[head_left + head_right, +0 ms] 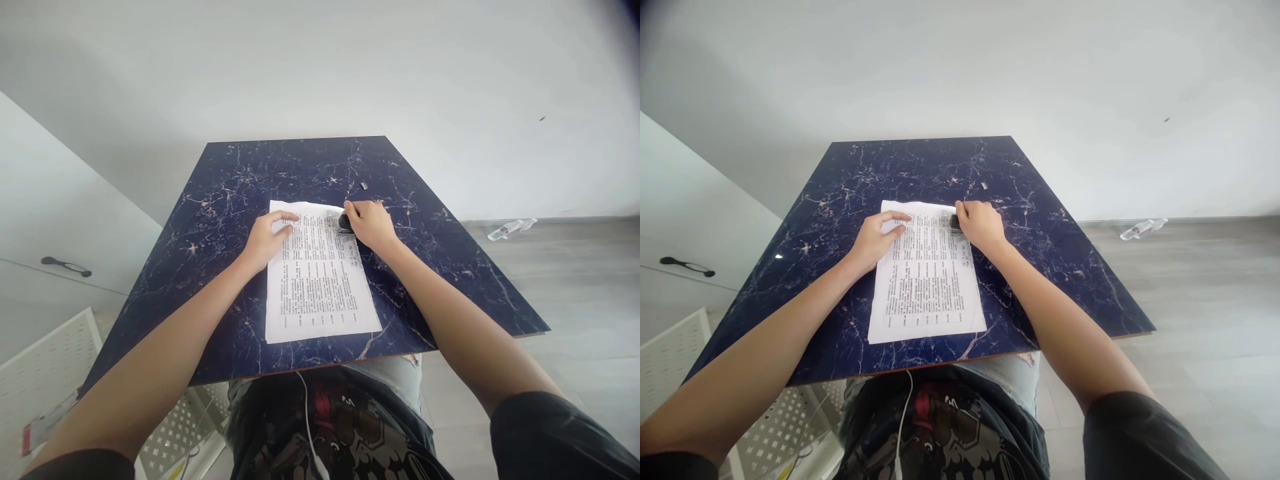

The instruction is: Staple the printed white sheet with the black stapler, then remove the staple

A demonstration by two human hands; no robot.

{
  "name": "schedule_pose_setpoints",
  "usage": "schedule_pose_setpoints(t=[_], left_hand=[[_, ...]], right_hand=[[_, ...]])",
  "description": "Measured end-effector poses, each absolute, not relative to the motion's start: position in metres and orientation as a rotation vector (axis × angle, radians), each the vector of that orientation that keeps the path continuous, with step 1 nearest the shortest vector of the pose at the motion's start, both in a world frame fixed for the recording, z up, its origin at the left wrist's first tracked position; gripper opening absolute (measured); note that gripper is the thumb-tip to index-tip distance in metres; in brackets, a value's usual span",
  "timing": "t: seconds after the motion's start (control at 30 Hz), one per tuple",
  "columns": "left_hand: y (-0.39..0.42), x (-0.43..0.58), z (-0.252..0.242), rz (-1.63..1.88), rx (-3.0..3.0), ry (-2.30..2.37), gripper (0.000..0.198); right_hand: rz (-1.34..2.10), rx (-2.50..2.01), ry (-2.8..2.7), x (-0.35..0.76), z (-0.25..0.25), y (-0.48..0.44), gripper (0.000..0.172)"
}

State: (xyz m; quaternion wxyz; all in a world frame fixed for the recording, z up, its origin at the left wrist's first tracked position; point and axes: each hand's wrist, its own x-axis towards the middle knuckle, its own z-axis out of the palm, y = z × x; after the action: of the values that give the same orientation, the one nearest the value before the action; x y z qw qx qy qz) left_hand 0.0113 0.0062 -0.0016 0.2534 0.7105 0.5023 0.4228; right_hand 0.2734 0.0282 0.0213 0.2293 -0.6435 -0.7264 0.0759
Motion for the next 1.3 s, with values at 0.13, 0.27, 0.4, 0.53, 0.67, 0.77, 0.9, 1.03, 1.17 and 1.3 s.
schedule_pose_setpoints(t=[0.13, 0.27, 0.4, 0.53, 0.67, 0.77, 0.9, 1.03, 1.17, 1.3], left_hand=[[0.006, 0.012, -0.001, 1.147, 1.921, 1.372, 0.024], [0.005, 0.013, -0.001, 1.14, 1.907, 1.382, 0.024], [0.005, 0.013, 0.0, 1.133, 1.904, 1.382, 0.024], [0.004, 0.014, 0.001, 1.133, 1.905, 1.387, 0.023], [0.003, 0.013, 0.003, 1.118, 1.926, 1.391, 0.023], [0.004, 0.012, 0.004, 1.106, 1.978, 1.384, 0.024], [0.006, 0.011, 0.004, 1.06, 2.068, 1.411, 0.024], [0.009, 0.009, -0.002, 0.982, 2.192, 1.455, 0.026], [0.012, 0.002, -0.007, 0.755, 2.381, 1.523, 0.023], [0.015, -0.01, -0.004, 0.555, 2.426, 1.526, 0.032]], right_hand=[[0.2, -1.789, -2.035, 0.272, 0.024, 0.026, 0.052], [0.149, -1.817, -2.097, 0.268, 0.025, 0.025, 0.053], [0.016, -1.859, -2.155, 0.264, 0.022, 0.024, 0.053], [-0.164, -1.806, -2.284, 0.261, 0.019, 0.022, 0.054], [-0.331, -1.741, -2.377, 0.257, 0.015, 0.015, 0.052], [-0.371, -1.758, -2.392, 0.252, 0.014, 0.012, 0.052], [-0.269, -1.754, -2.379, 0.254, 0.018, 0.015, 0.051], [-0.081, -1.801, -2.249, 0.264, 0.025, 0.021, 0.054], [-0.06, -1.786, -2.179, 0.277, 0.03, 0.026, 0.055], [-0.03, -1.9, -2.093, 0.3, 0.033, 0.035, 0.056]])
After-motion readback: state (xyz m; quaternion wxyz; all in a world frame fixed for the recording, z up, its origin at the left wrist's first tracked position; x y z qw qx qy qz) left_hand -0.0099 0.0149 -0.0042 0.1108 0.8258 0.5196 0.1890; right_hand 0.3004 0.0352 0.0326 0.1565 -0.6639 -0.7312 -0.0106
